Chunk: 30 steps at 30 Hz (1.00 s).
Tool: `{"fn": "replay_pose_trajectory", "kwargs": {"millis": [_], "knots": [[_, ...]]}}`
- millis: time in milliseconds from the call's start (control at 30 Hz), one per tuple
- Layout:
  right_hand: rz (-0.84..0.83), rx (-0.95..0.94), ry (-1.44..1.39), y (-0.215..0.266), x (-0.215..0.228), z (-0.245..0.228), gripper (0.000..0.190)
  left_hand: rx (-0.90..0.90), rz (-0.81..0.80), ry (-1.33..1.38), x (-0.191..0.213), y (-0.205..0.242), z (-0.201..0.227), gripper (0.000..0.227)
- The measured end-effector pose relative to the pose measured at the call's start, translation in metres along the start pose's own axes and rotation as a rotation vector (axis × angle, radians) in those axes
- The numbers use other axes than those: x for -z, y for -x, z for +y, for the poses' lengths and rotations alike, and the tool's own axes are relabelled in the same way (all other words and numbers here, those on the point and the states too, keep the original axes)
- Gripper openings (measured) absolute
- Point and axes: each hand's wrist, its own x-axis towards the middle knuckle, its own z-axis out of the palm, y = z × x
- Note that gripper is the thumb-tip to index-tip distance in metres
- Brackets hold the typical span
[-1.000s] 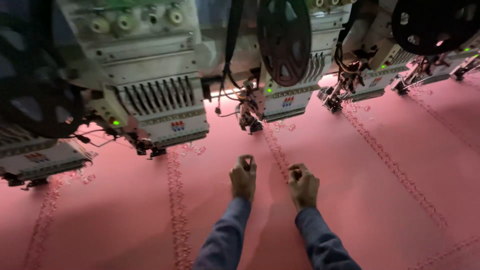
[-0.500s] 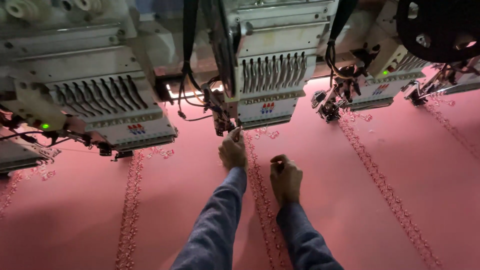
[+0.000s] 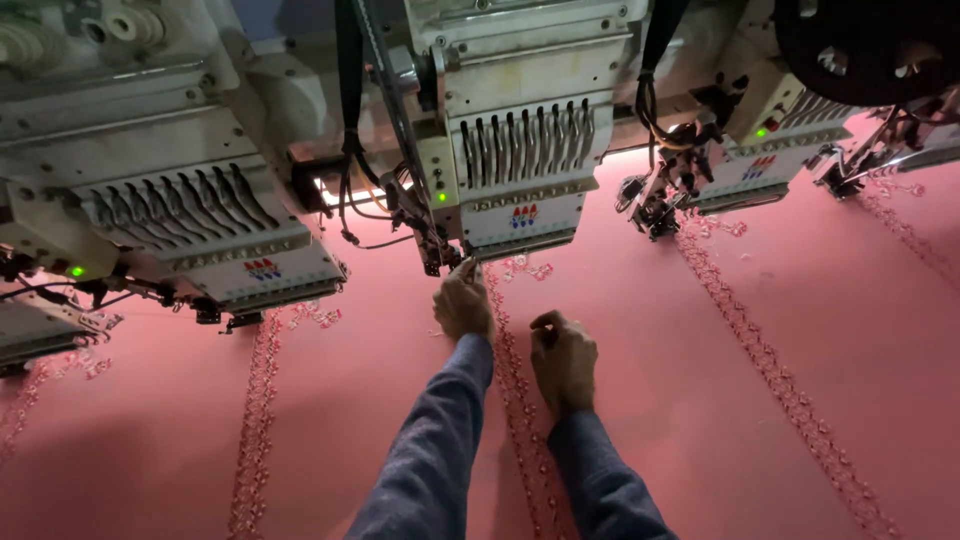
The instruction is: Threading and checking needles on a multi-head industrial embroidery machine
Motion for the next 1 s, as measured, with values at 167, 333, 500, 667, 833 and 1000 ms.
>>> {"fn": "replay_pose_trajectory", "kwargs": {"millis": [167,333,500,667,833,1000], "knots": [[0.007,-0.039,0.022,0.003,-0.002,0.004,0.011,0.007,0.024,-0.044,0.000,0.007,0.000,0.017],[-0.080,-0.141,0.003,0.002,0.000,-0.004,0.009,0.038,0.028,-0.100,0.001,0.008,0.008,0.022],[-0.104,-0.173,0.029,0.002,0.008,-0.016,0.011,-0.091,0.020,-0.042,0.010,0.011,-0.006,0.014],[-0.204,-0.248,-0.013,0.000,0.041,-0.050,0.022,-0.392,0.039,0.059,0.045,0.034,-0.014,0.013],[-0.290,-0.234,-0.143,-0.023,0.042,-0.049,0.028,-0.909,-0.091,0.209,0.092,0.077,-0.029,0.023],[-0.584,-0.587,-0.851,-0.058,0.016,-0.066,0.025,-0.683,-0.930,0.869,0.149,0.142,-0.017,0.016]]}}
